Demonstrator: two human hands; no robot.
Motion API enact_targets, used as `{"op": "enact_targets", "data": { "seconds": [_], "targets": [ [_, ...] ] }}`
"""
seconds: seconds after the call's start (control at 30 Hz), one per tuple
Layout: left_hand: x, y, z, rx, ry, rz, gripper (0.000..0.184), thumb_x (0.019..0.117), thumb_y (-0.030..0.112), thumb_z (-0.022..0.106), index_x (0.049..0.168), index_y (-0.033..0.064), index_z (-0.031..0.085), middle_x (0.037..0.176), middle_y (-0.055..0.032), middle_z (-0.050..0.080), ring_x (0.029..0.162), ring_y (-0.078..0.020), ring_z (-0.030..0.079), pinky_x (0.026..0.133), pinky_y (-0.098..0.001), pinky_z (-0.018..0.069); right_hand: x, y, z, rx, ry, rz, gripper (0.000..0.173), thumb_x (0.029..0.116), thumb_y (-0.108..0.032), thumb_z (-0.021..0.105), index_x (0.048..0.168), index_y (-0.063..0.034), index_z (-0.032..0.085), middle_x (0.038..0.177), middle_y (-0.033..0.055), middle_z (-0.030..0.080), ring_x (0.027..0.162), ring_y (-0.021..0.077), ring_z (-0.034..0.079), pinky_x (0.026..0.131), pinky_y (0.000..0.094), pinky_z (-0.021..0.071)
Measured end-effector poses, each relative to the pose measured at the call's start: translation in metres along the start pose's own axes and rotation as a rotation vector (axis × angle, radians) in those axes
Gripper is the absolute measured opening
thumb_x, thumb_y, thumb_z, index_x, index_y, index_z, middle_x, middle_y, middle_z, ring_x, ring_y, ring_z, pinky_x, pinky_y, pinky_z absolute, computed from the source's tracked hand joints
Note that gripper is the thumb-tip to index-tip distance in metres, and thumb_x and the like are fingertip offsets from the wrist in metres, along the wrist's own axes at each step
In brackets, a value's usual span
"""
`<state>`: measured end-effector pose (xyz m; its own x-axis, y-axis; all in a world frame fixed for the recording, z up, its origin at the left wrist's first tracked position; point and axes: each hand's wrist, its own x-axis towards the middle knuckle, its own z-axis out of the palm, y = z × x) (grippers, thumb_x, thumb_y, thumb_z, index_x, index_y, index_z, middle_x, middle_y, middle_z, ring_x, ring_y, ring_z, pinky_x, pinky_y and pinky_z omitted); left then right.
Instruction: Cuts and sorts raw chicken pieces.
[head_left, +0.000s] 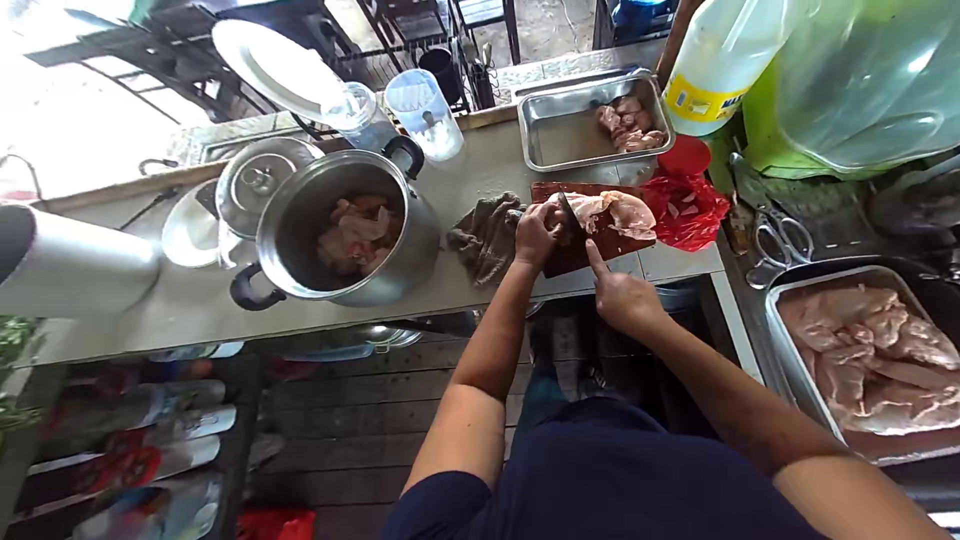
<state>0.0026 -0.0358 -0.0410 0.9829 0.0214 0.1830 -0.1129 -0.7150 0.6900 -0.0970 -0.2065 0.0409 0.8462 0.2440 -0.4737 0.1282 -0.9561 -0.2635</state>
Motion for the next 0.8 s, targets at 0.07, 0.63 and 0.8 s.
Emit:
{"op": "enact_targets", "data": {
  "seconds": [0.07,0.63,0.8],
  "targets": [
    [0.001,0.002,-0.006,0.023,-0.062,-0.029,0.037,0.0931,0.015,0.072,0.127,0.0005,0.069,0.128,-0.0203,0.068,0.123,-0.0322,0.064,0.109,-0.0473,0.0474,0.040,-0.006,-0.010,0.067,0.079,-0.054,0.073,0.1064,-0.015,0.039,0.167,-0.0278,0.001,0.098,0.0227,0.072,0.095,0.0446,0.070,0.079,0.0631,0.0534],
    [-0.002,-0.002,-0.021,-0.006,-0.152,-0.004,0.028,0.0931,0.010,0.071,0.120,0.0006,0.073,0.122,-0.0192,0.071,0.117,-0.0312,0.067,0.106,-0.0470,0.0494,0.054,-0.021,-0.006,0.126,0.123,0.070,0.067,0.1091,-0.022,0.038,0.167,-0.0317,0.006,0.105,0.0231,0.072,0.099,0.0440,0.070,0.082,0.0624,0.0534],
    [0.000,-0.007,-0.023,-0.091,-0.156,-0.034,0.032,0.0919,0.014,0.074,0.120,-0.0011,0.070,0.120,-0.0214,0.069,0.116,-0.0326,0.066,0.106,-0.0484,0.0492,0.060,0.016,-0.008,0.360,0.186,-0.008,0.060,0.1110,-0.028,0.043,0.166,-0.0290,0.019,0.112,0.0280,0.069,0.086,0.0438,0.069,0.077,0.0626,0.0545]
  ]
}}
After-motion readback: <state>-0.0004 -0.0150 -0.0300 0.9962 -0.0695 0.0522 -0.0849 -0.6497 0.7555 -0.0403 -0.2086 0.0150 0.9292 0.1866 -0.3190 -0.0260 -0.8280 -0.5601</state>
